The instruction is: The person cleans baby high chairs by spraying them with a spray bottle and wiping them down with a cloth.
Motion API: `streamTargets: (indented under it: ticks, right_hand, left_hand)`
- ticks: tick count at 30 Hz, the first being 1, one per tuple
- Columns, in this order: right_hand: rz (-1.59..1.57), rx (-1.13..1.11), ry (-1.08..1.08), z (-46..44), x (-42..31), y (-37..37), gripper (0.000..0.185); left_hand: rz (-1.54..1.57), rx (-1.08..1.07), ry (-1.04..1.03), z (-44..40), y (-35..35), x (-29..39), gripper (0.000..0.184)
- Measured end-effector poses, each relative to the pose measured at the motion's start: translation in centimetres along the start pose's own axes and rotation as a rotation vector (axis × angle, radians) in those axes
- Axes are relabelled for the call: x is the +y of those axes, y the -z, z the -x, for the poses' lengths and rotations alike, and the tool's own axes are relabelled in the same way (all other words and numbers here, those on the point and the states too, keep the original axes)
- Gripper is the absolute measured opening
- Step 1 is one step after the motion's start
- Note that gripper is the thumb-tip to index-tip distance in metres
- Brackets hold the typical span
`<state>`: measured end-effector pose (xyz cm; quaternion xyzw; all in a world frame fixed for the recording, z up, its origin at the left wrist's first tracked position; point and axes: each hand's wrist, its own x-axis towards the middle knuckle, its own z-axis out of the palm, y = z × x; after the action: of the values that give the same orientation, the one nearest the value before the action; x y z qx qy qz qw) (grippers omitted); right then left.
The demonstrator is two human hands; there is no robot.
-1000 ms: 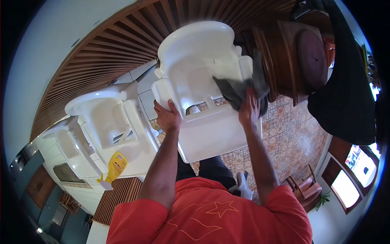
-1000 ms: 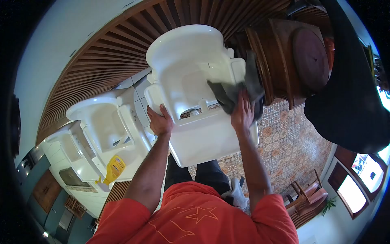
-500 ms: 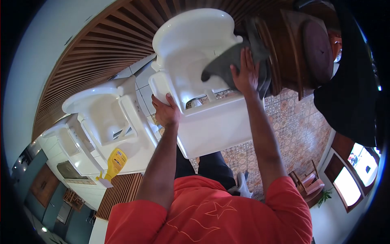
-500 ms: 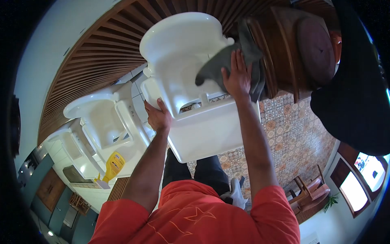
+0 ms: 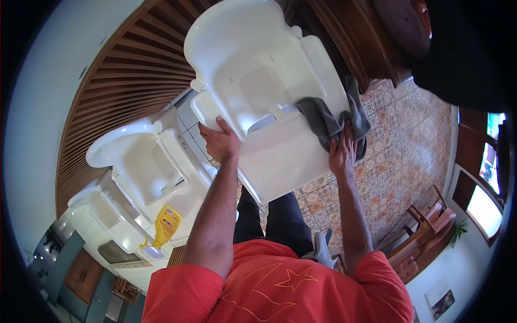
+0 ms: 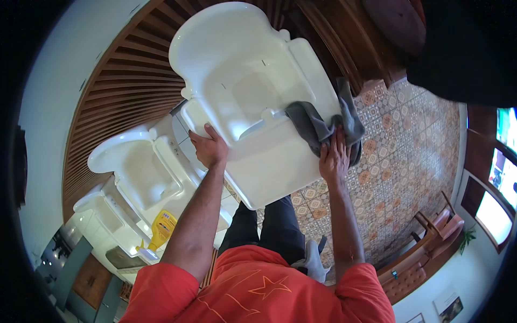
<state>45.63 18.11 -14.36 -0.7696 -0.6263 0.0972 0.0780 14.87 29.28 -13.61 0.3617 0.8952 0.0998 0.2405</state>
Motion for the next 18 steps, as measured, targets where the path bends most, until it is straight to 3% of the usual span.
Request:
streamTargets:
  ticks: [4, 6, 10, 13, 15, 18]
  right_hand:
    - [-0.048, -0.035, -0.264, 6.2, -5.1, -1.0, 0.056]
    - [-0.209, -0.156, -0.241, 9.5, -10.4, -1.7, 0.059]
    - [-0.247, -0.242, 0.091, 14.9, -19.2, -2.5, 0.069]
    - [-0.329, -0.178, -0.013, 13.7, -17.6, -2.1, 0.075]
    - [-0.31, -0.069, -0.215, 11.0, -13.5, -1.9, 0.08]
    - [-0.097, 0.106, -0.366, 4.3, -6.7, -2.7, 0.088]
  left_hand:
    - [-0.009, 0.022, -0.01, 0.2, -0.2, -0.3, 0.062]
    - [-0.021, 0.029, -0.036, 0.4, -0.2, -0.6, 0.061]
    - [-0.041, 0.078, -0.08, -0.1, -1.0, -1.5, 0.06]
    - [-0.02, 0.089, -0.092, -0.2, -1.1, -1.9, 0.06]
    - [-0.024, 0.081, -0.12, -0.6, -1.5, -2.6, 0.06]
    - [-0.025, 0.077, -0.142, -0.6, -1.6, -2.4, 0.059]
